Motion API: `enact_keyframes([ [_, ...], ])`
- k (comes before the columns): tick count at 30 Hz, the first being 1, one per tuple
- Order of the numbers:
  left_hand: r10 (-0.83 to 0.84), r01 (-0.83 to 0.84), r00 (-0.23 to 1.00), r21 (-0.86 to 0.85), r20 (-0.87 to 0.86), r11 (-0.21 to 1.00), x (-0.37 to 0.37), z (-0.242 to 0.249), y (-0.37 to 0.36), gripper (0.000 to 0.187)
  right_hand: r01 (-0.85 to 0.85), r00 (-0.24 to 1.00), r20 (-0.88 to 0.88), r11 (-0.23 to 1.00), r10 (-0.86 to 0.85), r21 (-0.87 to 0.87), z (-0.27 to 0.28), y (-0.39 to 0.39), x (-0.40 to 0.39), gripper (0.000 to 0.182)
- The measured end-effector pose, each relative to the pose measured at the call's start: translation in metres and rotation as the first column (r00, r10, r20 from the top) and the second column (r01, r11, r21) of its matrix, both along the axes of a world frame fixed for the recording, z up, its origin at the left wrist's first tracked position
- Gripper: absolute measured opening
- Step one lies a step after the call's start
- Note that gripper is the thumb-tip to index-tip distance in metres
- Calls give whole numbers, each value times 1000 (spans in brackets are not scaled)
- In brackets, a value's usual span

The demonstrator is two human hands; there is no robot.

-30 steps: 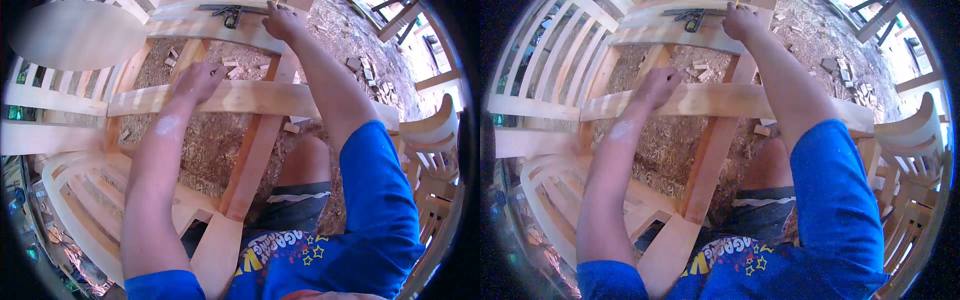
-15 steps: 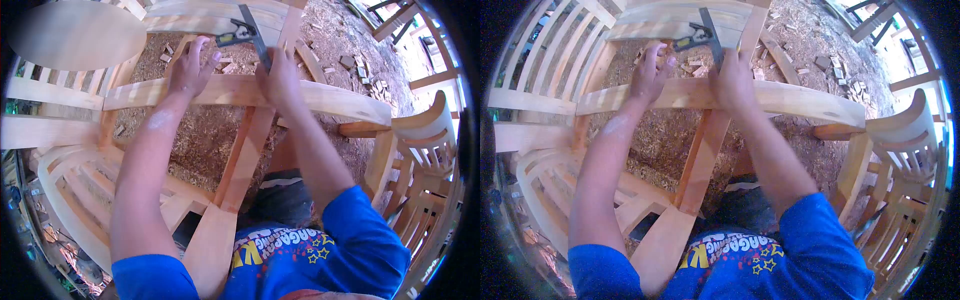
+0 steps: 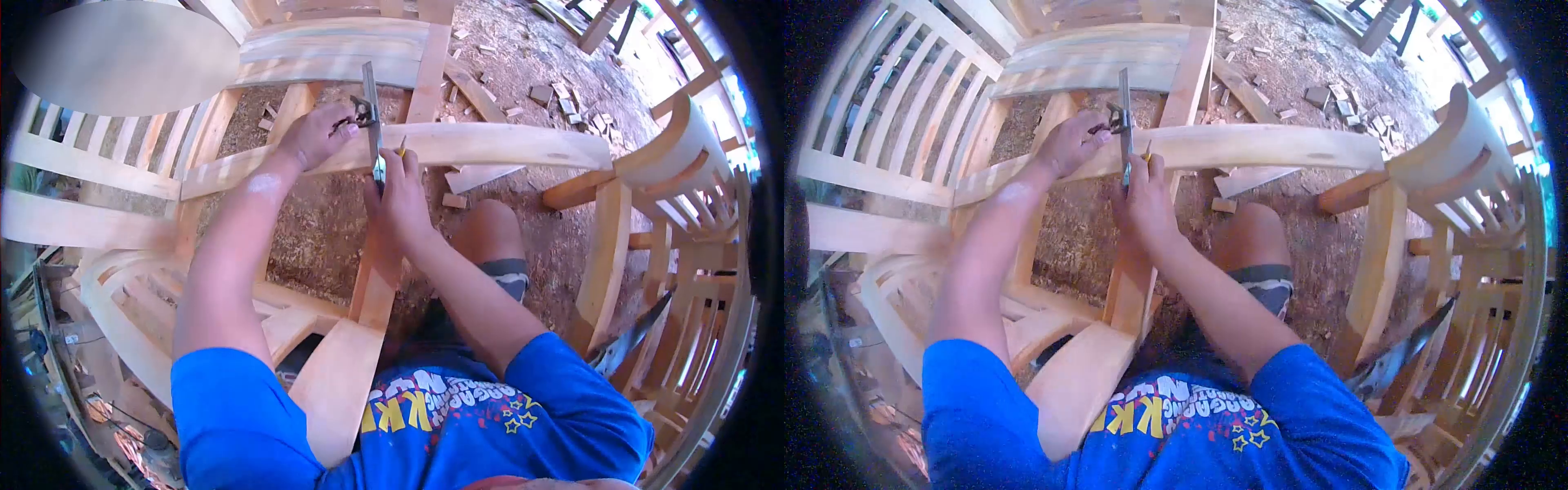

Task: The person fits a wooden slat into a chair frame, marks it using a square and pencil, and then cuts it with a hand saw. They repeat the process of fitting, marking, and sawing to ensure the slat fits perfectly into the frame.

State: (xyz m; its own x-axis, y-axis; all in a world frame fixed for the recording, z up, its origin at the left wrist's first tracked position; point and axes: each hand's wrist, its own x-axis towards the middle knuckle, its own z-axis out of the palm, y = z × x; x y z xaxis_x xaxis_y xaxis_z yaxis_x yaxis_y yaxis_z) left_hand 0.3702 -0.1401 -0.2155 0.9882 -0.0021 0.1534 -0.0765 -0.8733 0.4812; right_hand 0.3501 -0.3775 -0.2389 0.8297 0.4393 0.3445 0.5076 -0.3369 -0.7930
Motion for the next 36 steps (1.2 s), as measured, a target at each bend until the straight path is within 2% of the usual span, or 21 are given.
enact_keyframes([
  [2,54,-56,997,-38,-60,998,-3,4,-8,31,-11,1000,-12,999,11,35,-3,-2,1,55],
  [5,129,-125,985,40,-112,991,1,-7,-11,28,-12,1000,4,996,12,84,-6,-3,3,53],
  [9,69,-67,996,35,-60,997,5,-9,-7,29,2,995,-100,996,8,92,5,-16,-6,51],
  [12,44,-44,999,18,-7,999,4,-13,-7,29,-7,998,61,998,3,58,10,-47,-22,52],
  [14,36,-34,997,-26,74,999,5,-27,0,29,-25,993,-112,998,31,51,20,-70,-32,55],
  [15,54,-55,989,5,136,998,7,-34,3,30,-44,979,-197,998,52,44,22,-80,-33,56],
  [18,42,-47,983,24,177,999,5,-31,0,32,28,991,-132,1000,-28,1,20,-93,-12,46],
  [21,87,-78,987,-75,134,994,0,-20,-7,28,-82,986,-142,995,90,61,18,-96,29,35],
  [24,72,-57,992,-135,105,989,3,-19,-3,27,-192,842,-430,926,326,325,59,-80,44,33],
  [25,60,-43,993,-161,99,986,3,-20,-2,27,-247,837,-406,915,367,320,56,-74,56,42],
  [28,58,-34,987,-155,153,987,4,-25,-2,26,-307,872,-347,938,346,164,51,-50,84,33],
  [31,14,9,990,-158,144,987,7,-23,2,28,-240,855,-435,959,283,153,21,-31,94,22],
  [34,-19,61,974,-180,224,982,12,-27,5,20,-243,872,-397,958,286,155,9,-31,100,21],
  [36,-17,41,993,-210,115,977,14,-27,9,25,-281,892,-358,959,276,38,12,-33,99,21],
])
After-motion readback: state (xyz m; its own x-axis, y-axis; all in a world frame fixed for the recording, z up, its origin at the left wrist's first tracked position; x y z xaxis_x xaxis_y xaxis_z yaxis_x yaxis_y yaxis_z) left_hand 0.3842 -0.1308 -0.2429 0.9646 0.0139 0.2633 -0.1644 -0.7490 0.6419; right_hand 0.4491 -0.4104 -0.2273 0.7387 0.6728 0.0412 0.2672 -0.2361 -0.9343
